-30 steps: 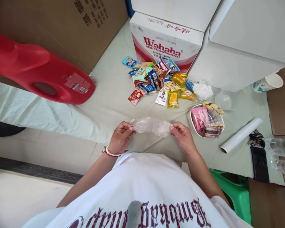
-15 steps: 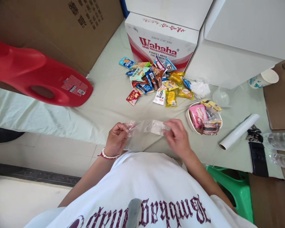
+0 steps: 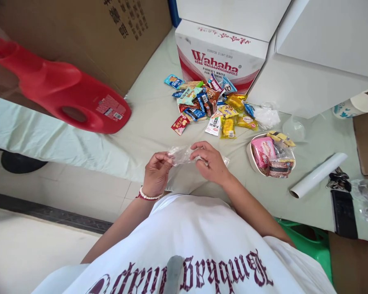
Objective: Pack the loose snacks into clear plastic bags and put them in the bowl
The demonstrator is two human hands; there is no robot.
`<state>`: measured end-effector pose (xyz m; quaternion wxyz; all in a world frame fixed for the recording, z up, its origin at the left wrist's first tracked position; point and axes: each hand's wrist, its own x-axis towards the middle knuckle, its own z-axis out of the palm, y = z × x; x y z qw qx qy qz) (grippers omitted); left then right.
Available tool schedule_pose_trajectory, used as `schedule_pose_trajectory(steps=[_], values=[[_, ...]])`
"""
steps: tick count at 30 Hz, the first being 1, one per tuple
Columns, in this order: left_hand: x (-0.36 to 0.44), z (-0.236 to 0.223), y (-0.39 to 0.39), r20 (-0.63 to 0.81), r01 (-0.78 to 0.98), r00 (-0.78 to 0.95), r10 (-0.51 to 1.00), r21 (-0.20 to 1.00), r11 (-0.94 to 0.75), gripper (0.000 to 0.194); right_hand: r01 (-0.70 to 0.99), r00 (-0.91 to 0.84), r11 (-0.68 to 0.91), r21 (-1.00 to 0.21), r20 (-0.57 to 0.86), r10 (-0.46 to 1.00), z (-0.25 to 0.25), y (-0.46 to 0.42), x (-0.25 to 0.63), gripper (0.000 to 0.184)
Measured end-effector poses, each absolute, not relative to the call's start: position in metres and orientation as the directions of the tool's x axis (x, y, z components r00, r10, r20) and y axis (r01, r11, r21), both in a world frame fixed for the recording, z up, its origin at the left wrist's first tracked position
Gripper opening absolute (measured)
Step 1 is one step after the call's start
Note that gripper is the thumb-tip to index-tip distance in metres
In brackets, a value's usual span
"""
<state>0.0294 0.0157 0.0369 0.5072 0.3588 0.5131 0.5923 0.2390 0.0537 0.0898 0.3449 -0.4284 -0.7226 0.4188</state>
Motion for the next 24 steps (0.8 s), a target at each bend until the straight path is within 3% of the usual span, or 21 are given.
schedule_pose_trajectory(steps=[4, 7, 10, 14, 19, 24], values=[[0.034, 0.035, 0.017, 0.014, -0.145, -0.171, 0.985, 0.989, -0.039, 0.019, 0.438, -0.399, 0.313, -0.843, 0.129, 0.908, 0.096, 0.061, 0.232, 0.017], [0.034, 0.035, 0.018, 0.054, -0.116, -0.145, 0.988, 0.991, -0.071, 0.015, 0.543, -0.516, 0.385, -0.746, 0.065, 0.854, 0.089, 0.066, 0.226, 0.030], [0.034, 0.033, 0.017, 0.032, -0.097, -0.153, 0.988, 0.994, -0.047, 0.015, 0.604, -0.605, 0.454, -0.655, -0.006, 0.796, 0.082, 0.067, 0.222, 0.015], [0.034, 0.026, 0.014, -0.033, -0.122, -0.176, 0.984, 0.992, 0.012, 0.019, 0.629, -0.551, 0.417, -0.656, 0.002, 0.834, 0.075, 0.062, 0.221, 0.013], [0.035, 0.020, 0.014, -0.060, -0.161, -0.196, 0.979, 0.987, 0.028, 0.020, 0.678, -0.461, 0.436, -0.592, 0.119, 0.879, 0.068, 0.054, 0.221, 0.031], [0.037, 0.023, 0.014, -0.058, -0.147, -0.193, 0.979, 0.989, 0.029, 0.022, 0.676, -0.558, 0.517, -0.525, 0.094, 0.824, 0.063, 0.052, 0.221, 0.017]])
